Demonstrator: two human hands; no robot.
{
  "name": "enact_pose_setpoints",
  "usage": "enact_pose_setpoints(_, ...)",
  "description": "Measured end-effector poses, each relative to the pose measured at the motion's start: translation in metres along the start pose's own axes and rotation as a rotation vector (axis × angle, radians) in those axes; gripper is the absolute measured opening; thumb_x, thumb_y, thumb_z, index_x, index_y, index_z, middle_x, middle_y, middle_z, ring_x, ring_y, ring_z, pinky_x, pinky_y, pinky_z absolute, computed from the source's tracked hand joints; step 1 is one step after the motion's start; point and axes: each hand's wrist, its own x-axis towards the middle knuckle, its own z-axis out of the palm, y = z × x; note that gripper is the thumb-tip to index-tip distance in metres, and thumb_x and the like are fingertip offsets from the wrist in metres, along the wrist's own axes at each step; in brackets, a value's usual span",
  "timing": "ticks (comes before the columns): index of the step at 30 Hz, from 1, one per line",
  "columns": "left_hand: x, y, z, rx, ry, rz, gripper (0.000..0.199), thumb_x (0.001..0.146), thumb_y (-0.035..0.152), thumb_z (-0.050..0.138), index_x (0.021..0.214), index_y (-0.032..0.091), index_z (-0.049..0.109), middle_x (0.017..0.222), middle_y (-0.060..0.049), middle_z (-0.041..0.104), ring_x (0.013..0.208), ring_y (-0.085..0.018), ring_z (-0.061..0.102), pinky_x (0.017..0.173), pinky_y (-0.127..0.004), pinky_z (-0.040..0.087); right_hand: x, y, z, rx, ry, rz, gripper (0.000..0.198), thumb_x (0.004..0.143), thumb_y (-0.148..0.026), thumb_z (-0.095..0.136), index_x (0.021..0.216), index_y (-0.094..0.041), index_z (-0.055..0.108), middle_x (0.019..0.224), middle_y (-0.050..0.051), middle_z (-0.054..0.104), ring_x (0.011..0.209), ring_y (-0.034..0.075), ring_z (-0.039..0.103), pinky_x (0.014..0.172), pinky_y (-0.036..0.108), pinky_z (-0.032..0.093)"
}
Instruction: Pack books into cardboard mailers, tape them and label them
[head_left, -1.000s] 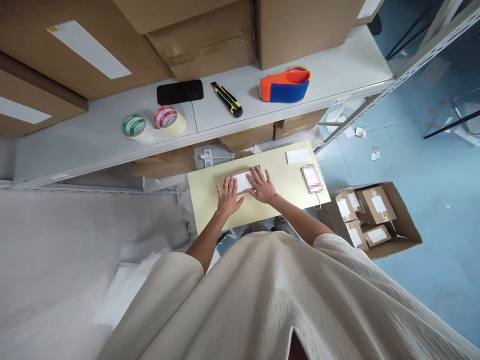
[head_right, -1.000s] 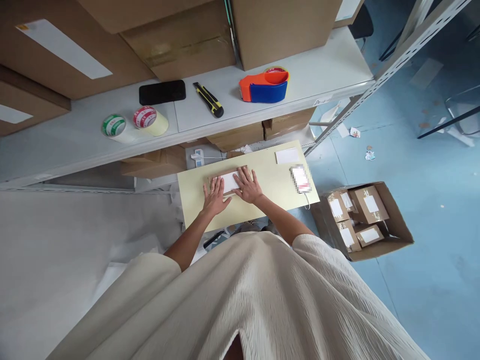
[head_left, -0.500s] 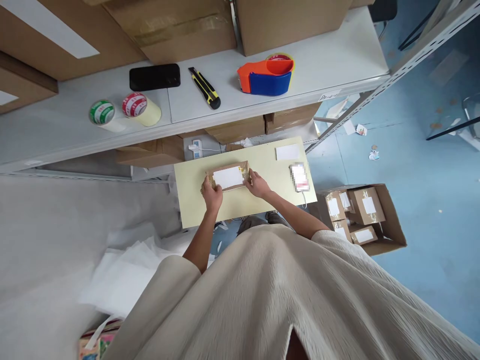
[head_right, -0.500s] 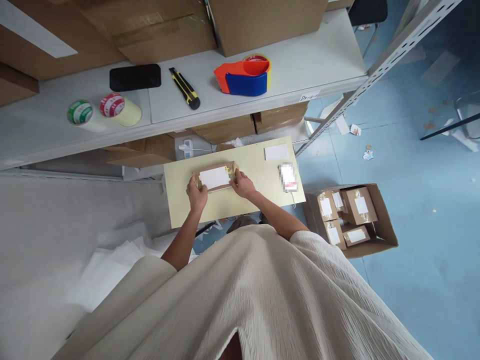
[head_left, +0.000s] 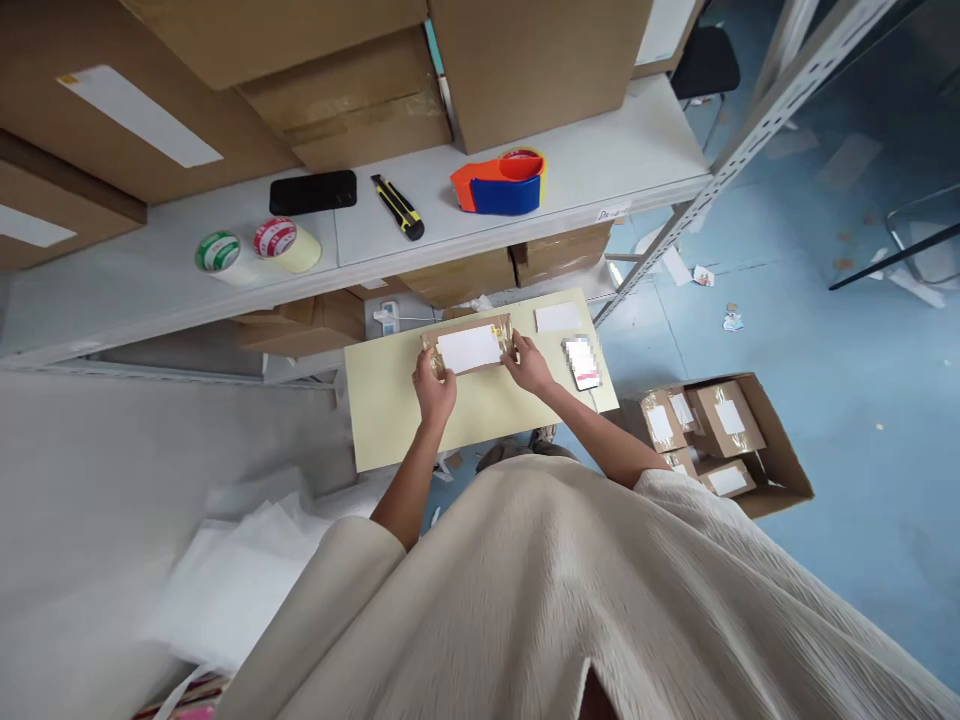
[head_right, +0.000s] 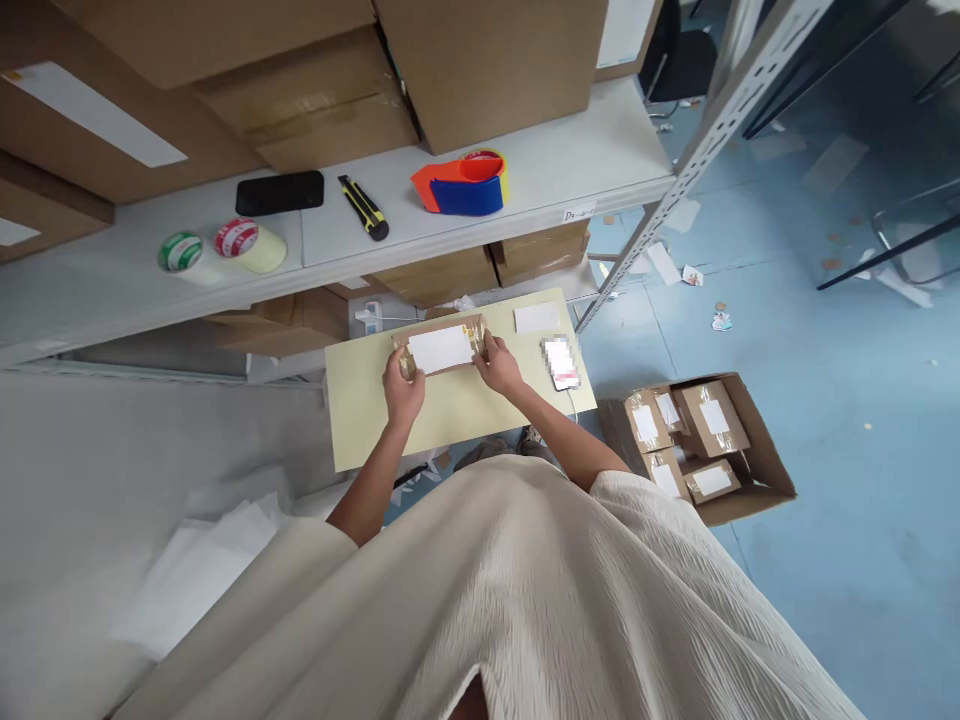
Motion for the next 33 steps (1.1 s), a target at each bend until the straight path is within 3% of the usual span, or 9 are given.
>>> enact_pose_setpoints(8, 0.0, 0.037, 0.017, -0.194, -0.175, 0.193, 0.074, 0.09, 0.018, 0.075, 0.162, 0.024, 0.061, 0.159, -0.014, 0.069, 0.153, -0.037, 0.06, 0.134, -0.051, 0.046, -0.055, 0.013, -0.045, 0.049, 0.33, 0.105, 0.078, 0.102, -0.039, 0.057, 0.175, -0.014, 0.045, 0.139, 0.021, 0.072, 0.123, 0.038, 0.069, 0.107, 0.051, 0.058)
enact_pose_setpoints(14, -0.019, 0.072, 0.059, -0.311, -0.376, 0.448, 0.07, 0.094, 0.024, 0.077, 0.162, 0.022, 0.062, 0.163, -0.015, 0.067, 0.152, -0.037, 0.061, 0.132, -0.05, 0.048, -0.133, 0.035, -0.073, 0.056, 0.598, 0.279, 0.074, 0.102, -0.044, 0.059, 0.171, -0.02, 0.052, 0.137, 0.018, 0.075, 0.121, 0.037, 0.068, 0.11, 0.052, 0.057)
enact_pose_setpoints(19, -0.058, 0.114, 0.106, -0.331, -0.58, 0.631, 0.067, 0.099, 0.031, 0.071, 0.164, 0.027, 0.058, 0.165, -0.012, 0.067, 0.152, -0.033, 0.063, 0.131, -0.049, 0.051, -0.221, 0.052, -0.09, 0.056, 0.813, 0.414, 0.079, 0.102, -0.051, 0.06, 0.176, -0.023, 0.048, 0.149, 0.019, 0.072, 0.125, 0.038, 0.069, 0.113, 0.056, 0.057)
enact_pose_setpoints(23, -0.099, 0.142, 0.132, -0.329, -0.749, 0.725, 0.069, 0.099, 0.03, 0.068, 0.167, 0.026, 0.055, 0.169, -0.013, 0.064, 0.156, -0.033, 0.06, 0.133, -0.051, 0.049, -0.285, 0.06, -0.091, 0.063, 0.937, 0.541, 0.08, 0.1, -0.047, 0.058, 0.176, -0.023, 0.048, 0.144, 0.017, 0.076, 0.124, 0.038, 0.07, 0.112, 0.055, 0.058)
enact_pose_setpoints(28, -0.143, 0.164, 0.157, -0.262, -0.906, 0.791, 0.073, 0.094, 0.022, 0.068, 0.167, 0.025, 0.056, 0.169, -0.012, 0.064, 0.158, -0.033, 0.059, 0.135, -0.051, 0.047, -0.343, 0.078, -0.082, 0.129, 0.961, 0.712, 0.077, 0.098, -0.047, 0.059, 0.17, -0.019, 0.055, 0.13, 0.017, 0.081, 0.114, 0.038, 0.073, 0.105, 0.055, 0.06)
enact_pose_setpoints(33, -0.181, 0.182, 0.188, -0.161, -1.023, 0.798, 0.077, 0.091, 0.018, 0.068, 0.167, 0.026, 0.057, 0.168, -0.01, 0.066, 0.157, -0.033, 0.061, 0.135, -0.049, 0.048, -0.389, 0.114, -0.074, 0.179, 0.971, 0.823, 0.074, 0.095, -0.047, 0.061, 0.164, -0.018, 0.06, 0.129, 0.018, 0.082, 0.114, 0.039, 0.075, 0.106, 0.055, 0.061)
